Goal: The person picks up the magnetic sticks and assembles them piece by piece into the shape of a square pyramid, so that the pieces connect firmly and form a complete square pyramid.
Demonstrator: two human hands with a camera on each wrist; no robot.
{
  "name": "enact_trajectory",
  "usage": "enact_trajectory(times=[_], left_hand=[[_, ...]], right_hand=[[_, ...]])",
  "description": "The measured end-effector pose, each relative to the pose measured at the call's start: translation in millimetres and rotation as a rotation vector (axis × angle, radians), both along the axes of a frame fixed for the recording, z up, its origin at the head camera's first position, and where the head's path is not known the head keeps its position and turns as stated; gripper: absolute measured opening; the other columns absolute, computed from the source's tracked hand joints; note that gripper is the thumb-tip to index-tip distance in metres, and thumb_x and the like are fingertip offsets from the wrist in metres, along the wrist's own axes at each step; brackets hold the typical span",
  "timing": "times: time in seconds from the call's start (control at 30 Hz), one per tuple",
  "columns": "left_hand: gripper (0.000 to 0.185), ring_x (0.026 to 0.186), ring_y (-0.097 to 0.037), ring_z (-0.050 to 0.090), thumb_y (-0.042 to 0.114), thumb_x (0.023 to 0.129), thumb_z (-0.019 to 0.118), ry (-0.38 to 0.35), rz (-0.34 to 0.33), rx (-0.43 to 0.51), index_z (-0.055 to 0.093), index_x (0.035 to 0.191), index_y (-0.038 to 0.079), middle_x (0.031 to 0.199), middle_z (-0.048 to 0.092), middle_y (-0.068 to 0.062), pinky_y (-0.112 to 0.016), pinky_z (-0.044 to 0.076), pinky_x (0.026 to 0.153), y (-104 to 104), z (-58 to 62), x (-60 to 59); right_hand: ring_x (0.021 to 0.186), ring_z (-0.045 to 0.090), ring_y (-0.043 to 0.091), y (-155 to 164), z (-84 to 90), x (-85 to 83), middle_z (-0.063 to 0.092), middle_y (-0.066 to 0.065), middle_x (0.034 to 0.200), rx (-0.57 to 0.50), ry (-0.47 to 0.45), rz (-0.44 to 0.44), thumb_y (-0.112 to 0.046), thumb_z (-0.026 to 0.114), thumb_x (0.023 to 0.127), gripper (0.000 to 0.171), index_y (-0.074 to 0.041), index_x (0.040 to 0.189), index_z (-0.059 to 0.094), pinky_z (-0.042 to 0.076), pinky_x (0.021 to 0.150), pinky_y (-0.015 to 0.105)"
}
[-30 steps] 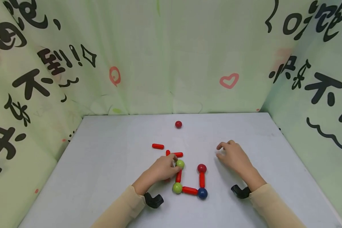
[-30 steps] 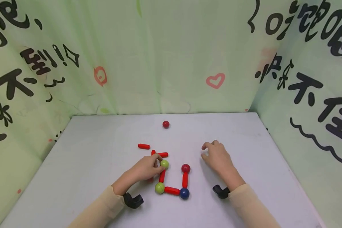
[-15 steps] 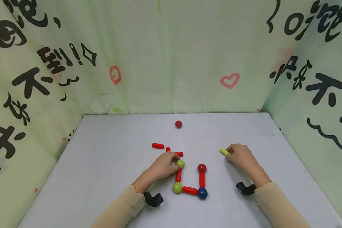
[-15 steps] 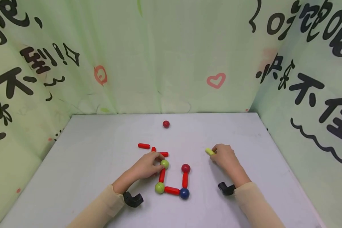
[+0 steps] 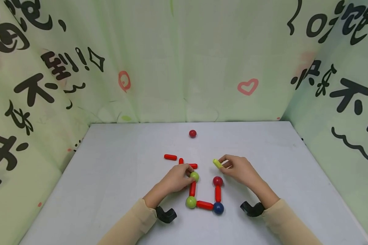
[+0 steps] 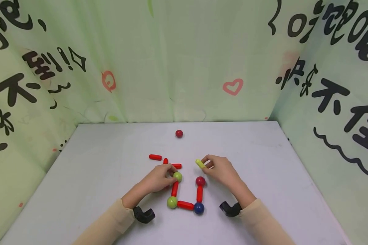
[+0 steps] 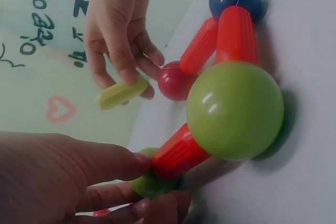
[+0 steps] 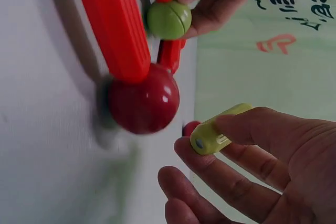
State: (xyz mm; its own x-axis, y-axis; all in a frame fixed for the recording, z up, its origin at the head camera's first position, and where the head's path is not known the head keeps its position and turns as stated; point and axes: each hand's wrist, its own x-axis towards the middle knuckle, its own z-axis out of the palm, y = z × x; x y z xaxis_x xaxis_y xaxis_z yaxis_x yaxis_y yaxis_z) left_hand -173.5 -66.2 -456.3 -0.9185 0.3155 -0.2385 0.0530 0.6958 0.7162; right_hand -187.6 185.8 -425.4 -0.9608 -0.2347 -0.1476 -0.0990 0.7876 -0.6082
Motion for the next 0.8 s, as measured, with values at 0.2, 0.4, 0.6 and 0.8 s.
enact_trajectory(times=[0.2,0.4,0.6,0.8], left_hand=[[0.027,0.083,-0.019,0.059,0.015,0.093,0.075,-0.008,-0.003,0.009,0.067,0.117,0.004,0.102,0.067,-0.006,-0.031,0.055,0.067,0,0.5,-0.4],[0.027,0.079,-0.018,0.059,0.017,0.093,0.076,-0.003,-0.011,0.014,0.067,0.115,0.004,0.1,0.067,-0.005,-0.029,0.054,0.064,-1,0.0,-0.6],[0.026,0.079,-0.018,0.058,0.017,0.094,0.075,0.001,-0.018,0.008,0.067,0.114,0.004,0.099,0.067,-0.005,-0.028,0.053,0.063,-1,0.9,-0.1],[0.025,0.082,-0.018,0.058,0.017,0.094,0.075,-0.006,-0.008,-0.003,0.066,0.113,0.005,0.099,0.066,-0.005,-0.029,0.053,0.065,-1,2.5,0.9]], right_hand=[[0.093,0.071,0.02,-20,0.3,9.4,0.077,0.009,0.106,-0.036,-0.034,0.012,-0.018,0.075,0.095,0.027,-0.012,0.121,0.07,0.06,0.078,0.038],[0.08,0.07,0.014,-34,-4.7,17.9,0.078,0.008,0.103,-0.048,-0.061,0.02,-0.017,0.076,0.094,0.026,-0.01,0.119,0.071,0.058,0.069,0.029],[0.076,0.066,0.011,-36,-11.3,22.0,0.077,0.001,0.094,0.03,-0.032,0.041,-0.017,0.078,0.092,0.023,-0.013,0.114,0.074,0.052,0.066,0.027],[0.083,0.062,0.014,-35,-13.2,20.8,0.073,0.0,0.096,0.063,-0.004,0.078,-0.014,0.078,0.091,0.02,-0.014,0.111,0.077,0.054,0.071,0.029]])
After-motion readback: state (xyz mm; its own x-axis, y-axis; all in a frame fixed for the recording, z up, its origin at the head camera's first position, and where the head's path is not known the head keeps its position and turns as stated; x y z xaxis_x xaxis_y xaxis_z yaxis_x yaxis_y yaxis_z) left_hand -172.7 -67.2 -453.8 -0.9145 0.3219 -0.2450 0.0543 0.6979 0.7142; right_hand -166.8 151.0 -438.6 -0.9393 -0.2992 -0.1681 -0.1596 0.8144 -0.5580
